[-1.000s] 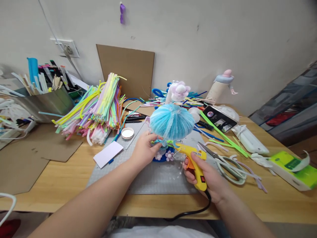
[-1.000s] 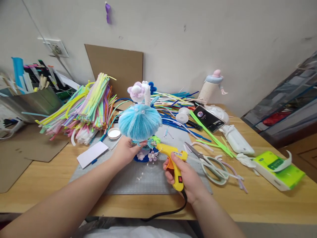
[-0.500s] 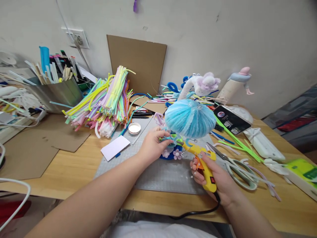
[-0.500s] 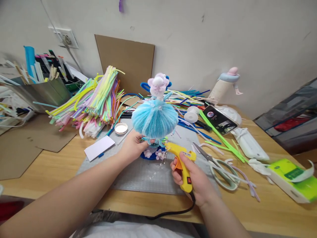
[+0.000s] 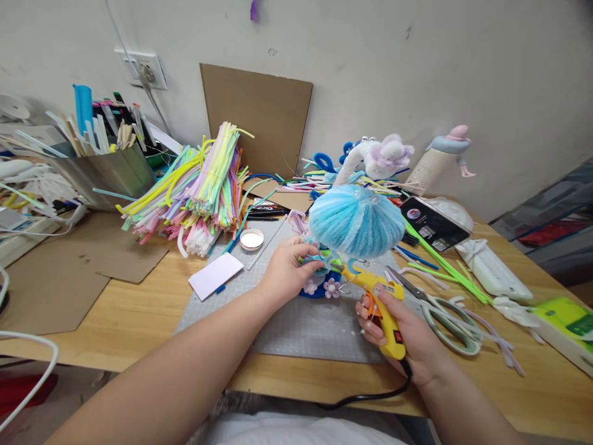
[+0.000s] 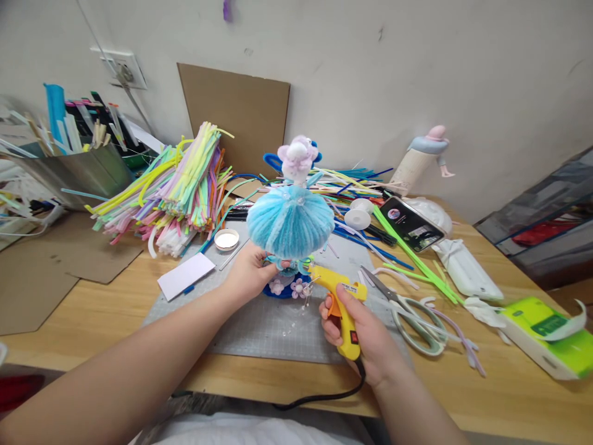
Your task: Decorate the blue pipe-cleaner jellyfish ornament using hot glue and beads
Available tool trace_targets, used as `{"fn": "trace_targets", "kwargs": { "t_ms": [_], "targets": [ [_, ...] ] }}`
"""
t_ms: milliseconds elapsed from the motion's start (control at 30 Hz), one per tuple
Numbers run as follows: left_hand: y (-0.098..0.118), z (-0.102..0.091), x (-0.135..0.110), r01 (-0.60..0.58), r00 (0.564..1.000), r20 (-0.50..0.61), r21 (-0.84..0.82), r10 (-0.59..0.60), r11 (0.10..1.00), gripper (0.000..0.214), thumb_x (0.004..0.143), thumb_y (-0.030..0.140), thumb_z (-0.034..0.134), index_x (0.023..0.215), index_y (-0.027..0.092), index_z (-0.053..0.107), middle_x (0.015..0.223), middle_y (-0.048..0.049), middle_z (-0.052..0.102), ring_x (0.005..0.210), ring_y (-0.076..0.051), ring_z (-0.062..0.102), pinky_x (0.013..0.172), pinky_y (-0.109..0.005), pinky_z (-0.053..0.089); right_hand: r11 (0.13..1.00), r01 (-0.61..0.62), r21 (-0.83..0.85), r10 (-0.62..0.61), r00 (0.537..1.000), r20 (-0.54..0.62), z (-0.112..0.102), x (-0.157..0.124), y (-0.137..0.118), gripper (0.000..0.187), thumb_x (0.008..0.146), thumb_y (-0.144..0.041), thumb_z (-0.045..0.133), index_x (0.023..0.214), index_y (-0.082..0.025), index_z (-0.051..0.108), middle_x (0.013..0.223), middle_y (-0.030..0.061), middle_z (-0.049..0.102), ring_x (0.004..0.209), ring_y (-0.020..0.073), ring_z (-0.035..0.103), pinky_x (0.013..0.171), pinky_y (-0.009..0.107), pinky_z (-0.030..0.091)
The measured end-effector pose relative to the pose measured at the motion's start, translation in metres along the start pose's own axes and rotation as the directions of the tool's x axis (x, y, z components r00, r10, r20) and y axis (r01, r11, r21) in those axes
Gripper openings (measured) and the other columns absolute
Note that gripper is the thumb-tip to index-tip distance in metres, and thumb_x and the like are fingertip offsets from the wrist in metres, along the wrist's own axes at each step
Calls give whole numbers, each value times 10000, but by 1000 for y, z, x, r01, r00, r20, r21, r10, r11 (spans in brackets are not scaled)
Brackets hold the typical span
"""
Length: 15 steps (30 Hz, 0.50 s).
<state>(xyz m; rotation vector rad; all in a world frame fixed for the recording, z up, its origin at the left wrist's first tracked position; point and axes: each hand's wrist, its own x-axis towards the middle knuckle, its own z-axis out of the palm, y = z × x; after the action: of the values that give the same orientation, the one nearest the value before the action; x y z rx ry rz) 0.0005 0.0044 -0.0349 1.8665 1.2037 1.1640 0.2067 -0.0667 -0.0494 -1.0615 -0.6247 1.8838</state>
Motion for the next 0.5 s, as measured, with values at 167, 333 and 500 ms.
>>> {"fn": "trace_targets", "kwargs": {
  "t_ms": [167, 333, 500],
  "targets": [
    [0, 0, 0, 31, 999, 12, -24, -30, 999, 45, 737, 213, 681, 770, 192, 701, 849, -24, 679, 867, -188, 617, 799, -317, 470, 999, 1, -33, -3, 999, -42, 8, -4, -4, 326, 747, -482, 649, 679, -166, 602, 610, -2, 532, 413, 55, 329, 378, 194, 226],
    [-1, 0, 0, 22, 1000, 6, -15, -22, 1000, 50, 740, 221, 680, 777, 195, 702, 849, -22, 679, 859, -189, 619, 792, -317, 473, 1000, 7, -27, -7, 1000, -18, 5, -3, -2, 312, 778, -465, 625, 697, -164, 608, 619, -2, 533, 413, 47, 334, 379, 185, 241],
    [0, 0, 0, 19, 1000, 13, -14, -19, 1000, 35, 739, 219, 683, 739, 188, 700, 811, -22, 673, 827, -186, 616, 764, -310, 471, 999, 1, 32, -2, 1000, 24, 1, -1, 0, 315, 817, -447, 588, 702, -156, 622, 619, 2, 543, 403, 38, 335, 379, 179, 242]
  ]
}}
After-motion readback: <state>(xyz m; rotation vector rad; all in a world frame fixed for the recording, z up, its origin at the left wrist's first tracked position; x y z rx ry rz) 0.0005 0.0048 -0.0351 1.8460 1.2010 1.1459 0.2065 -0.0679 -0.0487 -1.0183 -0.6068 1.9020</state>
